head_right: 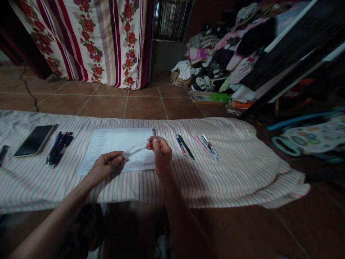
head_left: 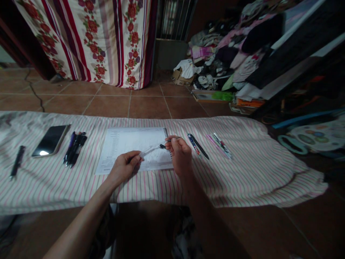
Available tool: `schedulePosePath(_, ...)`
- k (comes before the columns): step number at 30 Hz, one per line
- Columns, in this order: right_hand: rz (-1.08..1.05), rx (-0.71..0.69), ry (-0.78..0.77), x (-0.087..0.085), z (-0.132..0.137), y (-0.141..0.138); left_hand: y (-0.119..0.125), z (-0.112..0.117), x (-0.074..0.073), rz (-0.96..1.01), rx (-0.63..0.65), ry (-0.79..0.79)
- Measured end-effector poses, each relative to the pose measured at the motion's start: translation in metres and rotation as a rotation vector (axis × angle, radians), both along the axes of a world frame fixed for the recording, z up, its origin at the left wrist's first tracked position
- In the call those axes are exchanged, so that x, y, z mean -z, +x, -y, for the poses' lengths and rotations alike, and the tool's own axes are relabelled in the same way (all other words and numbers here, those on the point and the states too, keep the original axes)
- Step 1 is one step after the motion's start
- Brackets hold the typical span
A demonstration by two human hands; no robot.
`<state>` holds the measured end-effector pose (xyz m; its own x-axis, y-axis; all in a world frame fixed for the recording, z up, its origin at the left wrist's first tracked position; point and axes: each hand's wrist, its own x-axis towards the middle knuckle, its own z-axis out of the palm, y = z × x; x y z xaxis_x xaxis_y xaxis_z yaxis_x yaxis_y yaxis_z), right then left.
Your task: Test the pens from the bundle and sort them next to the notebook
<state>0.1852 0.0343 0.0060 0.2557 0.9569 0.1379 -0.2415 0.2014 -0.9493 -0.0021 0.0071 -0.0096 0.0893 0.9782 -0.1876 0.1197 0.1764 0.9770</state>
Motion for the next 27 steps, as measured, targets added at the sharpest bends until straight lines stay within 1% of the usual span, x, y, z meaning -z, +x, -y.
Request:
schedulePosePath(6,0.041,-0.009,-0.01,-0.001,0.001,0.0,-0.003,0.0,0.005,-0.059,0.023,0.031)
schedulePosePath(11,0.076,-0.057,-0.008,0.001,0.002,-0.001,-0.006,-0.001,0.01,-0.137,0.054,0.083)
schedulePosePath(15,0.059,-0.083,-0.036,0.001,0.001,-0.004,-0.005,0.0,0.007,-0.159,0.085,0.084)
schedulePosePath(19,0.07,-0.056,-0.023,0.001,0.001,-0.009,-0.003,0.002,0.001,-0.173,0.094,0.088)
schedulePosePath(22,0.097,-0.07,-0.028,0.001,0.002,-0.01,-0.001,0.002,-0.002,-0.177,0.098,0.08)
schedulePosePath(27,0.157,-0.095,-0.055,-0.002,0.004,-0.01,-0.001,0.002,-0.001,-0.178,0.103,0.09)
